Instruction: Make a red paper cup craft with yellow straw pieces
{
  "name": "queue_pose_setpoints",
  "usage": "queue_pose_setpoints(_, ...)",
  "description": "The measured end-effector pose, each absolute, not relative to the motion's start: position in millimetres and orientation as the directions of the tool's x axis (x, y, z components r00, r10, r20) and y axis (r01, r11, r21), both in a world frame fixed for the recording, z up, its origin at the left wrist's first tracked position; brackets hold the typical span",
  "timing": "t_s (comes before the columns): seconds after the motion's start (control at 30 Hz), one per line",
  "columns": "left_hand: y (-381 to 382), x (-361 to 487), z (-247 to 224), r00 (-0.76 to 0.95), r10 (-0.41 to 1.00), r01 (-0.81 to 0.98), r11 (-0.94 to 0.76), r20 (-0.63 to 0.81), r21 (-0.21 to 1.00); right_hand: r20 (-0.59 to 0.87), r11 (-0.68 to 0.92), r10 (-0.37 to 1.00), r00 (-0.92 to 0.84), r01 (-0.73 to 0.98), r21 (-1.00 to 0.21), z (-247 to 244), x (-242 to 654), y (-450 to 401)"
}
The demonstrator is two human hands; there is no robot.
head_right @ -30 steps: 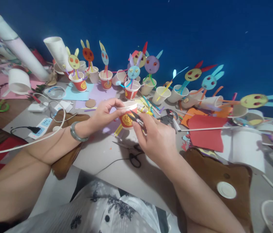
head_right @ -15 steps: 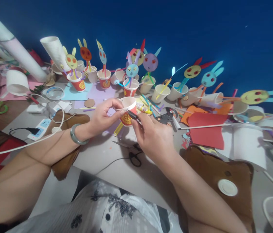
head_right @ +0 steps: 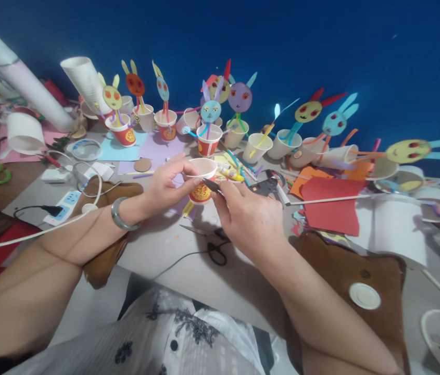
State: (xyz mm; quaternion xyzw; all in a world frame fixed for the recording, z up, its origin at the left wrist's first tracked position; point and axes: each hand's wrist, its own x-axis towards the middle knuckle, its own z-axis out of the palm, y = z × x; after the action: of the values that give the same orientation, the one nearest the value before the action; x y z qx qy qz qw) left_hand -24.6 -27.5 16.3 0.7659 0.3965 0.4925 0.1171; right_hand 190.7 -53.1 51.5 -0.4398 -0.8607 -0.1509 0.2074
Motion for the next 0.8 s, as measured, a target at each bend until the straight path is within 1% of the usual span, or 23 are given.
queue_pose_setpoints(0.17,-23.7,-25.6,11.6,0.261,0.654,0.517,-0.716,0.710,0.469,0.426,0.555,0.732,-0.531,0.828,0.079,56.8,194.1,-55.9)
queue_pose_setpoints(0.27,-23.4,-26.1,12.0,0.316,0.639,0.523,-0.734,0.701,0.434,0.385,0.563,0.745,-0.545,0.823,0.077,61.4,196.4,-57.4)
queue_pose_setpoints(0.4,-24.8,-26.5,14.4,0.395,0.615,0.514,-0.764,0.683,0.390,0.267,0.561,0.782,-0.562,0.823,0.090,67.5,198.4,-59.2)
queue_pose_setpoints(0.57,-24.9,-25.4,15.9,0.458,0.589,0.480,-0.794,0.666,0.373,0.147,0.564,0.809,-0.569,0.822,0.080,71.2,200.9,-57.5)
queue_pose_setpoints(0.8,-27.9,-24.0,20.7,0.514,0.598,0.489,-0.793,0.615,0.362,0.102,0.598,0.794,-0.599,0.800,0.048,75.9,204.3,-55.4)
